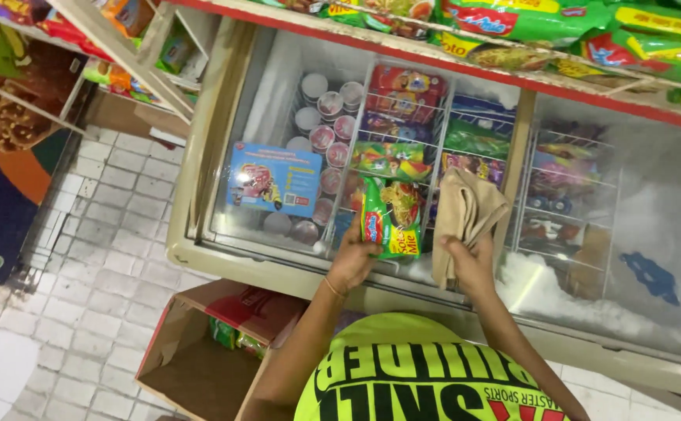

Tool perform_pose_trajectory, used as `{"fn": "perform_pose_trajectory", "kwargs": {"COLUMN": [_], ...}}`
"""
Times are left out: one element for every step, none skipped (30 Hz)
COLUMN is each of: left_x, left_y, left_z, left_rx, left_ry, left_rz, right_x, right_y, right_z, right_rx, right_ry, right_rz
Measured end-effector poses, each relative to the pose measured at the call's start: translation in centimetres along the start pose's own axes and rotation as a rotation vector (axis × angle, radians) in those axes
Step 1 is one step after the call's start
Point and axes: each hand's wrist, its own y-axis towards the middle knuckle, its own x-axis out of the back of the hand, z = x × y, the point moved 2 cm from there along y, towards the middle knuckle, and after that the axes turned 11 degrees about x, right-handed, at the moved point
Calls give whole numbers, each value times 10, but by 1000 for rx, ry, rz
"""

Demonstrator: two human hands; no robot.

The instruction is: Stocking instant noodle packets from a cardboard box onto a grocery shelf.

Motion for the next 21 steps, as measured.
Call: {"fn": "perform_pose_trajectory", "kwargs": {"left_x": [2, 6, 11, 9, 10, 10, 18, 27, 37, 47, 57, 68, 61, 54, 47, 37, 25, 13, 20, 26, 35], "left_y": [3, 6, 11, 12, 14, 15, 22, 28, 32, 37, 39, 42, 42, 43, 41, 33, 27, 22, 26, 30, 33], "left_z": [3, 7, 10, 11, 11, 10, 17, 24, 32, 40, 49, 58, 51, 43, 38, 27, 15, 2, 9, 16, 22], "left_rx": [13, 58, 100, 109, 113, 117, 119, 114, 114, 121, 123, 124, 135, 107, 81, 93, 91, 90, 97, 117, 134], "left_ry": [5, -62, -129, -124, -53, 19, 25, 42, 60, 67, 91, 115, 123, 186, 244, 248, 244, 240, 238, 210, 181], "left_rz": [9, -23, -55, -47, -120, -194, -186, -203, -223, -218, -250, -281, -271, -279, -287, -279, -262, -245, -243, -244, -250], "right_x": [-11, -24, -38, -50, -65, -80, -96, -116, -135, -139, -142, -144, -138, -132, -123, -116, -109, -102, -93, -83, -74], "right_y": [10, 20, 33, 36, 40, 45, 43, 41, 35, 38, 39, 40, 46, 52, 56, 53, 55, 57, 58, 60, 62], "right_z": [21, 44, 66, 79, 92, 106, 121, 135, 149, 144, 138, 131, 131, 130, 128, 117, 106, 94, 76, 58, 39], "right_rx": [-2, 89, 181, 180, 242, 301, 302, 326, 341, 334, 311, 288, 277, 213, 146, 134, 84, 36, 29, 48, 68], "right_ry": [-5, -122, -238, -243, -386, -530, -531, -657, -781, -782, -843, -903, -909, -927, -946, -952, -849, -746, -751, -702, -648], "right_rz": [-15, 31, 80, 67, 126, 186, 176, 342, 511, 502, 534, 566, 553, 562, 576, 567, 493, 418, 417, 293, 174]}}
